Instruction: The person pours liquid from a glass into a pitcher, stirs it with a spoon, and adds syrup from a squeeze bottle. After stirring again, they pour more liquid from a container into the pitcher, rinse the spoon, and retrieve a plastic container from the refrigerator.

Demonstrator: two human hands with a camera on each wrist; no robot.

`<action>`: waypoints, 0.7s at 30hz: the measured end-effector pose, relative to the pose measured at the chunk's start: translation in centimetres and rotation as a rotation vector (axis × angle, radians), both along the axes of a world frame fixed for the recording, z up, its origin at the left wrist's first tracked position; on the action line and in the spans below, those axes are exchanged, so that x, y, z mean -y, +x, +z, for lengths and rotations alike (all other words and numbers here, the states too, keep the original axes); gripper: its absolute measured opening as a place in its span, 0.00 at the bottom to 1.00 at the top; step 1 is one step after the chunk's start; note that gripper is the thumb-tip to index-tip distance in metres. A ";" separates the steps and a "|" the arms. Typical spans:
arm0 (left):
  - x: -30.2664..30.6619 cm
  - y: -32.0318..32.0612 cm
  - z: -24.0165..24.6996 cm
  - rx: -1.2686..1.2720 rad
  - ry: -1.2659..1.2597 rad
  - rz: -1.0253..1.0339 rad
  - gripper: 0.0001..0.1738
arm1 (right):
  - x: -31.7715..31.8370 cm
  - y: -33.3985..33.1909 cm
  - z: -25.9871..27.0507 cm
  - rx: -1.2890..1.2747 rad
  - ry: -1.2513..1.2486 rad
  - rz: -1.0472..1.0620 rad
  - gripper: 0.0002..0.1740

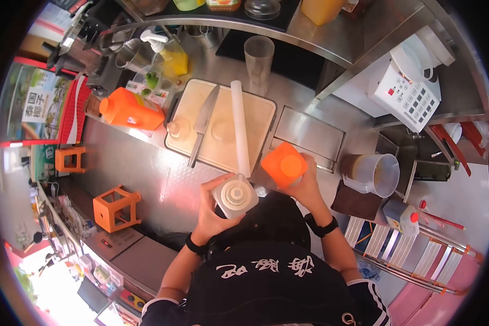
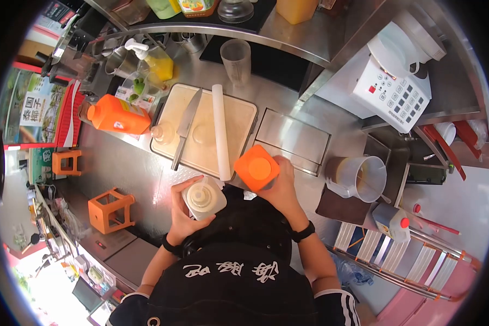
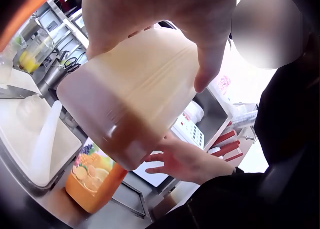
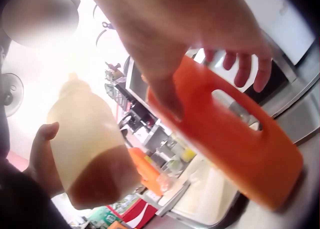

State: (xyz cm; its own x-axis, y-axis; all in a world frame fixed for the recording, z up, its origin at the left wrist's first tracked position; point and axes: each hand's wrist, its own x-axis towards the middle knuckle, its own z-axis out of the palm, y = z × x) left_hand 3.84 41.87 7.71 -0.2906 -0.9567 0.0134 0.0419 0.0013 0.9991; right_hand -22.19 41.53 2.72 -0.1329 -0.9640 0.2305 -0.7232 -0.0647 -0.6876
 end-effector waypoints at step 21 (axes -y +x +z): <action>7.0 6.1 -0.5 0.021 -0.087 -0.207 0.48 | 18.0 -1.5 -5.9 0.512 -0.249 -0.425 0.33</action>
State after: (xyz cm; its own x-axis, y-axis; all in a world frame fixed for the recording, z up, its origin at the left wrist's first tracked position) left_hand 9.91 34.90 7.26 -0.4814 -0.8724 0.0848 0.0295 0.0806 0.9963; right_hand -23.69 23.50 -3.15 -0.6365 -0.7312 0.2452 -0.3108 -0.0478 -0.9493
